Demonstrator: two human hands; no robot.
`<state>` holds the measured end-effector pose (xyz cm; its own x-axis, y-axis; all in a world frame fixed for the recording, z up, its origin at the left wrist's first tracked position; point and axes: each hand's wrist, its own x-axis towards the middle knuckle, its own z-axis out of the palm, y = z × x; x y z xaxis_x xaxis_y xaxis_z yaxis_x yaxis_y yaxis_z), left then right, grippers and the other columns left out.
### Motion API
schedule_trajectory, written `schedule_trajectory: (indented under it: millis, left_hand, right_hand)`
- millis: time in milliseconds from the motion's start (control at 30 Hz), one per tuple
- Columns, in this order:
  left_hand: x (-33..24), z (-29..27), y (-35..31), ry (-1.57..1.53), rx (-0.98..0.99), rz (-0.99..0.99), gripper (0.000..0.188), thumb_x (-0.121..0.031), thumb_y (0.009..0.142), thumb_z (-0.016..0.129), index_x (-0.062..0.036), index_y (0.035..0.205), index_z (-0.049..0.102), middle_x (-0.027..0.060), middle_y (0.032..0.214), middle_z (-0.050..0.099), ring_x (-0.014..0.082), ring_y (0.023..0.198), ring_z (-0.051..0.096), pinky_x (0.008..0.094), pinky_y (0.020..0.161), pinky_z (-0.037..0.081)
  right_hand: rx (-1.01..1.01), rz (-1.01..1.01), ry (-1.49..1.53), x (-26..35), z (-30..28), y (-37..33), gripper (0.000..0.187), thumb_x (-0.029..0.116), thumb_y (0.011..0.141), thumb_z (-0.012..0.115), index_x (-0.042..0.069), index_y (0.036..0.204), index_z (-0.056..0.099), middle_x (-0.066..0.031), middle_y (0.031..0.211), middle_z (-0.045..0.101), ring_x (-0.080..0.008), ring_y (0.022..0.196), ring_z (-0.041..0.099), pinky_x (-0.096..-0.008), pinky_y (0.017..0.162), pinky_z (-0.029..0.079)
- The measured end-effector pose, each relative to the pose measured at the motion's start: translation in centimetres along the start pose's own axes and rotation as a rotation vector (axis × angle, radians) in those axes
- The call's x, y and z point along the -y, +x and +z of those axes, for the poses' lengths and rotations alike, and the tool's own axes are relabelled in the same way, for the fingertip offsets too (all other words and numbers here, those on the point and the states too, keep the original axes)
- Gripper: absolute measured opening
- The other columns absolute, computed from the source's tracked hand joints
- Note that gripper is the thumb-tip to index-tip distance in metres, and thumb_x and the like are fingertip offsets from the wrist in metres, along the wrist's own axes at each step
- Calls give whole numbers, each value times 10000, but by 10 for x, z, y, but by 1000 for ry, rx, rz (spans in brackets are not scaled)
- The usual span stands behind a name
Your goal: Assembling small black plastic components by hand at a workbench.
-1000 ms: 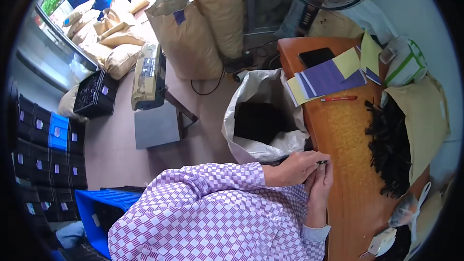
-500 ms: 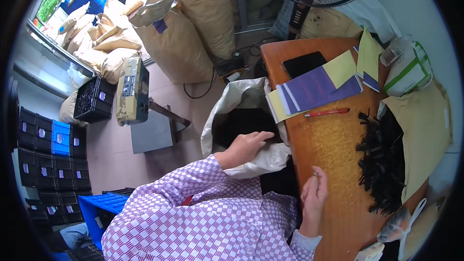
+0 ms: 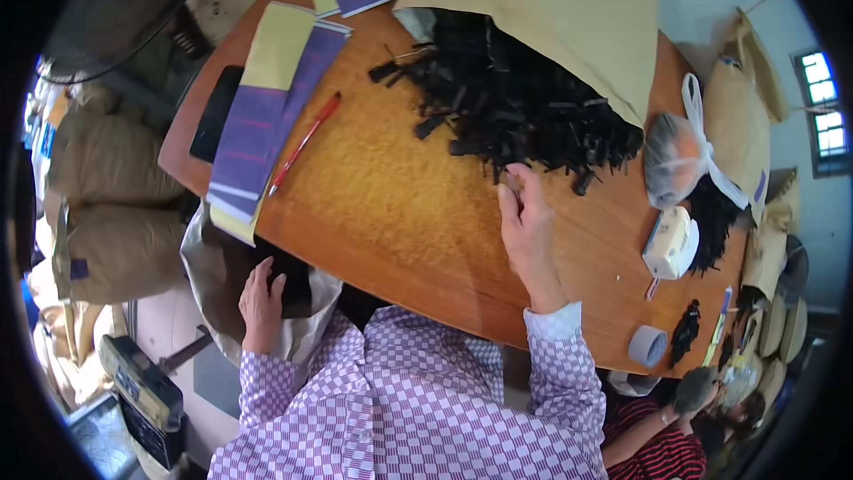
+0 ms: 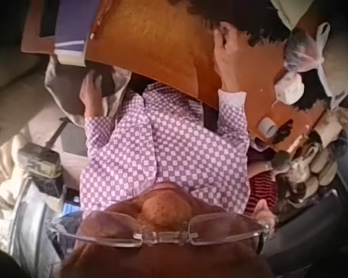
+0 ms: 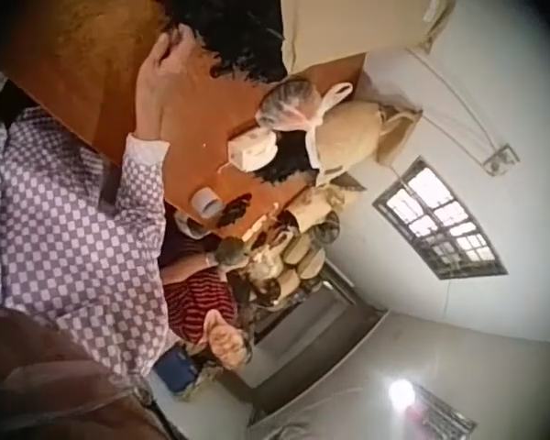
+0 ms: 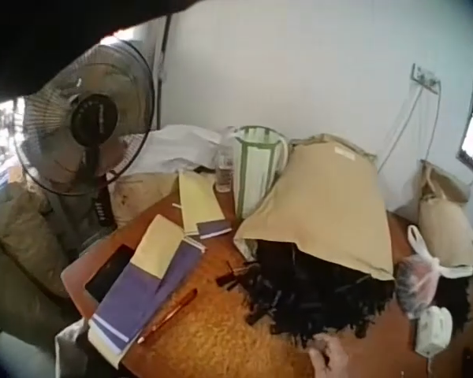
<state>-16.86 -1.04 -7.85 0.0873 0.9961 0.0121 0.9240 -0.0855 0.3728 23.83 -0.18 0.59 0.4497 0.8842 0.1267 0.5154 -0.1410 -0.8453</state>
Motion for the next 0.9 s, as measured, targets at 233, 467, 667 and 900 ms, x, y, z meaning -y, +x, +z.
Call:
schedule_trajectory:
  millis: [233, 467, 667, 900]
  left_hand:
    - [-30, -19, -2, -354, -117, -14, 162, 22, 872, 559, 5, 1031, 582, 155, 858, 632, 234, 741, 635, 296, 671, 508]
    - [-63, -35, 1, -446, -129, 35, 122, 3, 892, 542, 26, 996, 603, 114, 821, 626, 158, 757, 624, 261, 682, 493]
    - [-110, -44, 18, -600, -65, 240, 125, 65, 862, 530, 30, 955, 605, 94, 787, 617, 163, 741, 633, 251, 665, 492]
    - [-194, -40, 56, -1088, 398, 195, 642, -26, 802, 681, -37, 1353, 352, 110, 1093, 578, 105, 708, 576, 238, 614, 473]
  right_hand:
    - [-113, -287, -406, -7, -8, 30, 316, 117, 870, 630, 42, 1160, 526, -54, 619, 440, -128, 530, 412, -279, 490, 360]
    - [-120, -200, -283, -4, 7, 69, 224, 175, 858, 662, -5, 979, 607, -31, 656, 521, -113, 557, 454, -261, 510, 394]
    - [56, -119, 208, -6, 4, 66, 125, 146, 910, 596, 24, 928, 616, 47, 694, 558, -46, 547, 417, -195, 498, 345]
    - [246, 22, 334, 38, 6, -20, 71, 59, 918, 538, 47, 943, 603, 6, 748, 590, -28, 560, 451, -174, 498, 362]
